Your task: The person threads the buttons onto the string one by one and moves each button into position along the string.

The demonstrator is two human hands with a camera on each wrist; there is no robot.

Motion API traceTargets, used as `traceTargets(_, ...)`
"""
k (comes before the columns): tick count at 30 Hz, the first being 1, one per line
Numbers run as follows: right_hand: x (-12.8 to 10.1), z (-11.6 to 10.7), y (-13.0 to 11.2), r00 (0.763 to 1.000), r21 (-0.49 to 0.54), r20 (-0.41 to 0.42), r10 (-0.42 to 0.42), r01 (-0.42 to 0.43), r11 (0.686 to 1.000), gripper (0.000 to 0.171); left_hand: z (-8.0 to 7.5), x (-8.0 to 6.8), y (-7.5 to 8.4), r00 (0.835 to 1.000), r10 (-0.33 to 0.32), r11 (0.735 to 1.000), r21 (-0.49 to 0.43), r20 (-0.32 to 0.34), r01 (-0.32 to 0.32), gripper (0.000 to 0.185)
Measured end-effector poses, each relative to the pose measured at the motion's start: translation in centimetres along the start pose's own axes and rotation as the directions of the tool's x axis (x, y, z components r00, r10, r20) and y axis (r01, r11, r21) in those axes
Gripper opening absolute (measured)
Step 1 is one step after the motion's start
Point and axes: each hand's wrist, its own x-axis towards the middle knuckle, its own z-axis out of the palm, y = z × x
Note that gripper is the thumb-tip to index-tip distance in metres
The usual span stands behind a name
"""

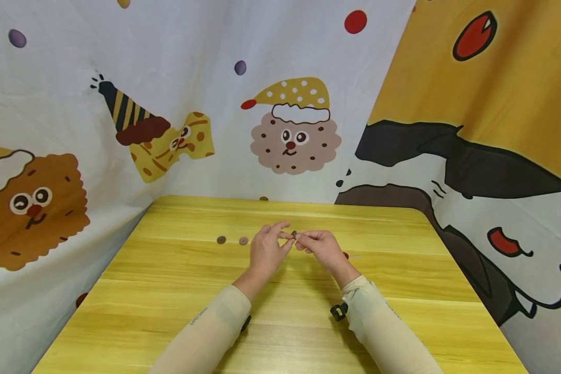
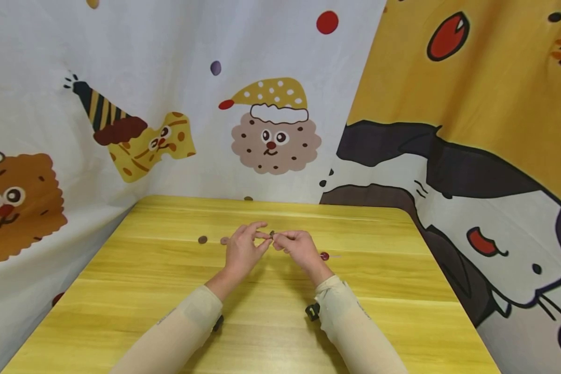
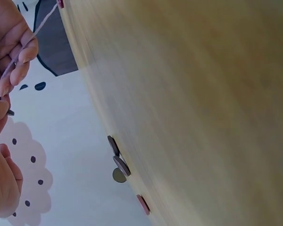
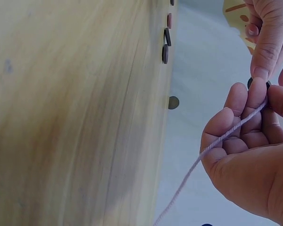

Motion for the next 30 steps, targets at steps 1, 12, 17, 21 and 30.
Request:
traceTargets(1,0.0,0.0,0.0,1.000,0.001,-0.004,0.005,-0.005,1.000,0.034,0.0,0.0,0.0,1.000,0.005,1.000,0.006,-0.005,-0.005,0.041)
traceTargets(12,0.0,0.5,-0.1,0.998,-0.015,-0.062,0.014,-0.015,1.000,0.031,0.5,-0.1,-0.1,1.000,0.028,0.999,0.023,0.010,-0.028,0.044)
traceTargets(17,-0.1,0.8,0.0,0.993,-0.115,-0.115,-0.018,0.005,0.993,0.029,0.4,0.0,-0.1,0.949,-0.233,0.934,-0.222,0.213,0.279,0.045)
traceTargets(21,-0.2,1.2,0.4,0.989,-0.203,-0.129,-0.075,0.048,0.978,0.027,0.5,0.1,-0.3,0.845,-0.413,0.754,-0.392,0.341,0.527,0.050)
traceTargets(30,-0.4,1.6,0.4,0.982,-0.279,-0.111,-0.154,0.118,0.953,0.021,0.4,0.4,-0.5,0.821,-0.456,0.710,-0.415,0.344,0.568,0.051)
